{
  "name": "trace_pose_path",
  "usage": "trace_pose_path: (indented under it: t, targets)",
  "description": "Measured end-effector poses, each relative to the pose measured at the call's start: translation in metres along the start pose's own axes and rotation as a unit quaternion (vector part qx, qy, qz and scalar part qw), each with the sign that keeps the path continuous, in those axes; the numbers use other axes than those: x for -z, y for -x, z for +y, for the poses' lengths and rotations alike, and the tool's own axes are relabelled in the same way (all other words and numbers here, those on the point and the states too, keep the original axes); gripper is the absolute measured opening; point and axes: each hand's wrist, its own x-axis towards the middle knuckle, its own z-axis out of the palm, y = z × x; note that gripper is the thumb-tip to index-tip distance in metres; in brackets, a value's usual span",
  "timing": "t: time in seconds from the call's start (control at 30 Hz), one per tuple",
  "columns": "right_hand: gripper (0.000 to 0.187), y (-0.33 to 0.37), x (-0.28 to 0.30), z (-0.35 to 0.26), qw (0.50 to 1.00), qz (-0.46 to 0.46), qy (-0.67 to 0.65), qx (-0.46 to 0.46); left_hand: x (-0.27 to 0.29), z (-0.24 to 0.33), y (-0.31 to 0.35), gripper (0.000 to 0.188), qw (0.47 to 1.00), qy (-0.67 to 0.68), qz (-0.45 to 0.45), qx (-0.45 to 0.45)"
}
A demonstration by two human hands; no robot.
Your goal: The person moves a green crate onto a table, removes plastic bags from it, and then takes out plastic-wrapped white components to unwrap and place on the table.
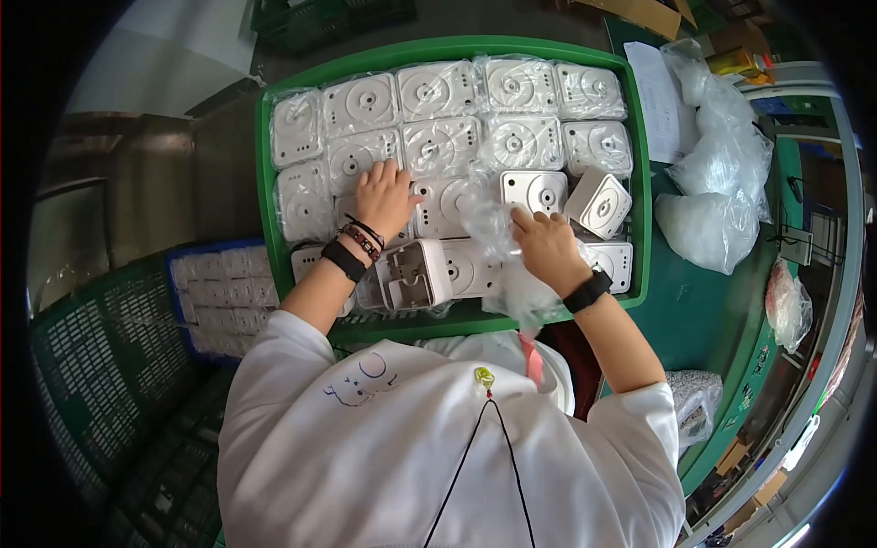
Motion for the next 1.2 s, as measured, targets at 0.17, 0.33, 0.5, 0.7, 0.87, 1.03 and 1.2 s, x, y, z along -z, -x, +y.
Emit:
trace_pose_path:
  t: [0.17, 0.33, 0.5, 0.7, 0.87, 1.03, 1.2]
  targets:
    - [0.018, -0.012, -0.01, 0.001, 0.98, 0.142, 0.076, 0.114, -0.02, -0.007, 0.009, 0.021, 0.996, 0.06, 0.064, 0.006]
    - [0.021, -0.013, -0.028, 0.007, 0.994, 0.059, -0.018, 0.087, -0.03, -0.022, 0.008, 0.016, 0.979, 0.161, 0.09, 0.084]
    - [0.026, -0.013, -0.032, 0.01, 0.955, -0.075, -0.284, -0.047, -0.017, -0.035, 0.015, 0.009, 0.918, 0.345, 0.169, 0.093]
    - [0.042, -0.081, 0.004, -0.046, 0.916, 0.282, -0.251, 0.134, 0.037, -0.019, 0.017, 0.011, 0.887, 0.443, 0.095, 0.086]
    - [0.038, -0.111, -0.002, -0.062, 0.833, 0.099, -0.545, 0.007, 0.057, -0.052, 0.017, 0.012, 0.883, 0.427, 0.162, 0.111]
    - [0.043, -0.109, -0.001, -0.034, 0.741, 0.204, -0.638, 0.042, 0.025, -0.064, 0.086, 0.014, 0.951, 0.209, -0.115, 0.197]
    - [0.045, -0.062, 0.108, -0.051, 0.843, 0.407, -0.281, 0.212, 0.002, -0.04, 0.139, 0.016, 0.973, 0.02, 0.05, 0.223]
